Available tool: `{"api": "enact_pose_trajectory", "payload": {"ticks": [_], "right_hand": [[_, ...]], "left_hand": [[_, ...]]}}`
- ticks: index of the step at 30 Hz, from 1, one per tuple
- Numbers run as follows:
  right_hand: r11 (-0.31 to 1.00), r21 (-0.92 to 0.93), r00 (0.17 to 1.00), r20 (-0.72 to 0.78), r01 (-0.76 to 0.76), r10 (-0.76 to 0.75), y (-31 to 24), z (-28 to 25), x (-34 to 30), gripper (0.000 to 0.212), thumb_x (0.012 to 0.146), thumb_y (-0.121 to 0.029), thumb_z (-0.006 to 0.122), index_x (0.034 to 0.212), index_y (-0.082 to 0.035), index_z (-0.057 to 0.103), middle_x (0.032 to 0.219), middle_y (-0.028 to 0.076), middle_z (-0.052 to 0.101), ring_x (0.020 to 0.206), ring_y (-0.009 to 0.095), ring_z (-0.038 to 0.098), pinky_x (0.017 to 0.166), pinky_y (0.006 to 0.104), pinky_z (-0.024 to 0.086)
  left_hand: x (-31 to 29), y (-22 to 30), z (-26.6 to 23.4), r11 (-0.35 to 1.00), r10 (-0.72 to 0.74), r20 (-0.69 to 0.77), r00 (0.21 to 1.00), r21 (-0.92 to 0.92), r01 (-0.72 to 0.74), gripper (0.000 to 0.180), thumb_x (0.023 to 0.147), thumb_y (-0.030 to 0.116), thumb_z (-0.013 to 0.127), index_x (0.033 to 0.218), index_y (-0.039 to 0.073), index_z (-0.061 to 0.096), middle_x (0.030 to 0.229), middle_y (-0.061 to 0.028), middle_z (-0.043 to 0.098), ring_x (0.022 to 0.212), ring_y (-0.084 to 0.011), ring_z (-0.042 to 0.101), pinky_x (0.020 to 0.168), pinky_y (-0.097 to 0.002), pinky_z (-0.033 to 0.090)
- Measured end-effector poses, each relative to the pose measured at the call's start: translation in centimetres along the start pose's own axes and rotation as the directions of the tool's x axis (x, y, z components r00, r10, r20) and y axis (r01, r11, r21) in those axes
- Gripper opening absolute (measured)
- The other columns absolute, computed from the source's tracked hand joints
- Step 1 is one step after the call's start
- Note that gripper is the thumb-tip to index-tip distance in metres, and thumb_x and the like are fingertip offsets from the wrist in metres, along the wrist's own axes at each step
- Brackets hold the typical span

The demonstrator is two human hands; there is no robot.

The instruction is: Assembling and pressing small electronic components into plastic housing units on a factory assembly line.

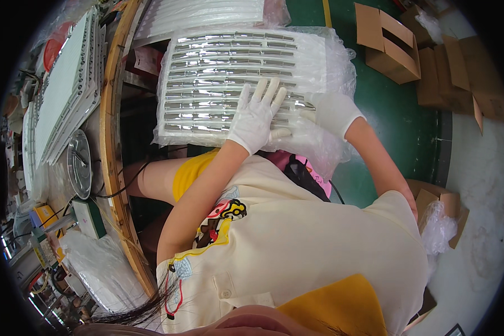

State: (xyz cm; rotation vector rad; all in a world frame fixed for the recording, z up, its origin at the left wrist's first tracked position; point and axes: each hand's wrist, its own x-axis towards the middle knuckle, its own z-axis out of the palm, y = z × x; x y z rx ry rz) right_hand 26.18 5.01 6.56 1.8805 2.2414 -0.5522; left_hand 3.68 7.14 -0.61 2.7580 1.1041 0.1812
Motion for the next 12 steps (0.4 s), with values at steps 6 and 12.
{"api": "enact_pose_trajectory", "payload": {"ticks": [6, 12], "right_hand": [[0.994, -0.102, 0.998, -0.035, 0.039, -0.043, 0.0, 1.6, 0.2, 0.036, 0.091, -0.030, 0.071, 0.121, -0.009, 0.068, 0.106, 0.020, 0.069, 0.095, 0.039, 0.070, 0.082, 0.0466, 0.056], [0.998, -0.026, 0.993, -0.104, 0.050, -0.053, -0.2, 2.2, -0.3, 0.046, 0.090, -0.033, 0.074, 0.127, -0.009, 0.065, 0.114, 0.020, 0.066, 0.098, 0.037, 0.070, 0.085, 0.0443, 0.056]], "left_hand": [[-0.4, -0.2, 0.4, 1.000, 0.011, 0.002, 1.000, 0.029, -0.011, 0.103, 0.084, 0.070, 0.064, 0.162, 0.011, 0.030, 0.169, -0.0137, 0.023, 0.157, -0.0340, 0.018, 0.126, -0.0578, 0.011], [-0.8, -0.1, 0.2, 0.998, 0.000, 0.031, 1.000, 0.058, -0.001, 0.105, 0.084, 0.071, 0.064, 0.163, 0.012, 0.028, 0.170, -0.0134, 0.022, 0.157, -0.0344, 0.016, 0.126, -0.0580, 0.011]]}}
